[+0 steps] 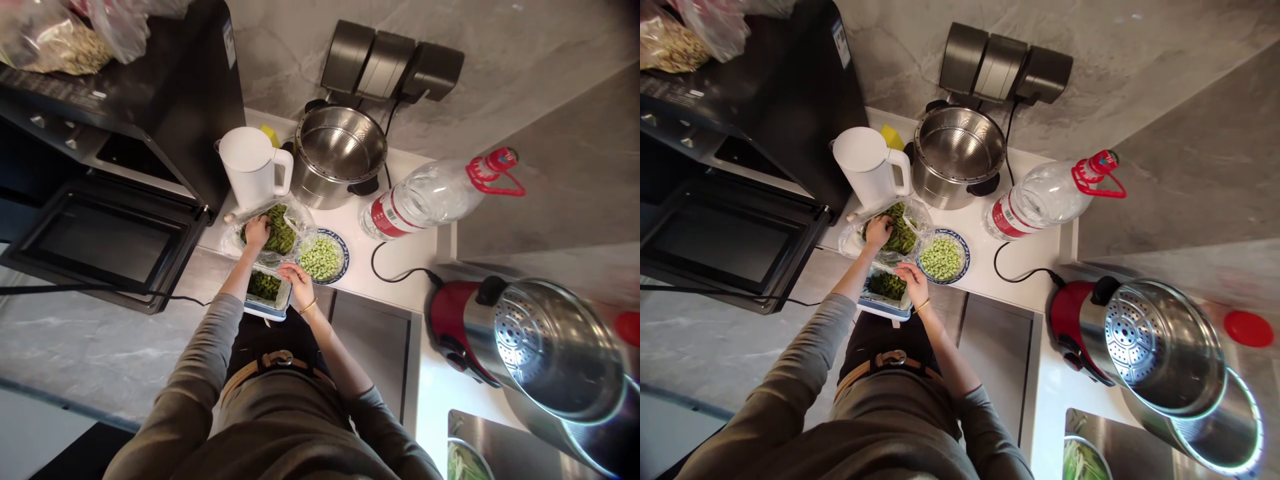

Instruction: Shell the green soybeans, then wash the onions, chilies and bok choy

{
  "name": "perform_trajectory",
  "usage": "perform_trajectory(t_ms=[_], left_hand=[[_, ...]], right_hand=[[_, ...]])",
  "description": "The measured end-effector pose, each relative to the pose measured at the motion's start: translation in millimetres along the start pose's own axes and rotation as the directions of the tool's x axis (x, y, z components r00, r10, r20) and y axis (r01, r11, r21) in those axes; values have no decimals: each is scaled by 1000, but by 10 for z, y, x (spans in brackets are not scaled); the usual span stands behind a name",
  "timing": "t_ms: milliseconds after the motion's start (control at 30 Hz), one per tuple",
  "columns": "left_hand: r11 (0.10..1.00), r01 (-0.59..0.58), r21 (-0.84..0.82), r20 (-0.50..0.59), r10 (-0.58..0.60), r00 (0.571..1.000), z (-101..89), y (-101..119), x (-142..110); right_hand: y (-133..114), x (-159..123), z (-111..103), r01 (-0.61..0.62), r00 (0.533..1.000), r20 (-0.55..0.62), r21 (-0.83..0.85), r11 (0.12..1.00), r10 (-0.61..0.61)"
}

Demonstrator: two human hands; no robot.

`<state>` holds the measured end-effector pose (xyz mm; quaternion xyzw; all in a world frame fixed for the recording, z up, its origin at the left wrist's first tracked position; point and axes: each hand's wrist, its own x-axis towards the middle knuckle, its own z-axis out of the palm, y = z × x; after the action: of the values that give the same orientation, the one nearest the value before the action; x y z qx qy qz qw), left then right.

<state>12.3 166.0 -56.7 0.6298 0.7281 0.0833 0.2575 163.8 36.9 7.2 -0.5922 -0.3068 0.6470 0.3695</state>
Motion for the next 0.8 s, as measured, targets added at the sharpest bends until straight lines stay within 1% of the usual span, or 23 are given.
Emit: perform_trajectory(t_ms=[67,133,200,233,267,300,333,367,433,467,533,567,633,733,800], left_hand=[[1000,13,-14,-14,-13,1000,6,-32,20],[998,20,-56,-62,-23,998,9,-61,7],[985,5,-171,-136,-29,990,6,-66,-75],[964,0,-267,-172,-48,984,2,-52,-153],[924,-5,-383,-202,-78,976,-4,-24,-258],[862,-18,-506,-219,-108,970,-11,19,-391],[783,-22,-622,-228,-154,962,-20,74,-546],[702,-50,-710,-235,-170,957,-31,138,-719],[575,-123,-809,-239,-130,962,-55,267,-1080],[533,-134,-836,-231,-120,966,-68,320,-1249],[481,-141,-865,-216,-104,971,-96,379,-1523],[475,-141,-869,-213,-99,972,-113,384,-1621],[496,-143,-857,-211,-84,974,-158,354,-1744],[600,-164,-783,-232,-38,972,-261,273,-1805],[684,-221,-695,-285,19,958,-344,237,-1815]], right_hand=[[-11,-15,2,-6,1000,3,-6,1000,6],[-27,-30,-9,-16,1000,9,-1,1000,16],[-54,-35,-23,-39,999,18,17,999,39],[-70,-32,-26,-61,998,20,31,998,60],[-89,-26,-24,-92,996,24,48,995,91],[-109,-18,-17,-130,991,31,69,989,128],[-129,-8,-3,-170,985,45,88,981,167],[-149,0,18,-209,977,70,100,973,203],[-189,8,70,-268,957,143,95,959,254],[-208,4,97,-278,949,175,86,957,260],[-246,-18,140,-254,950,208,74,964,235],[-266,-34,153,-226,956,211,75,971,206],[-306,-71,157,-154,969,208,74,985,135],[-359,-119,129,-84,969,235,37,996,73],[-375,-147,115,-88,965,251,21,996,80]])
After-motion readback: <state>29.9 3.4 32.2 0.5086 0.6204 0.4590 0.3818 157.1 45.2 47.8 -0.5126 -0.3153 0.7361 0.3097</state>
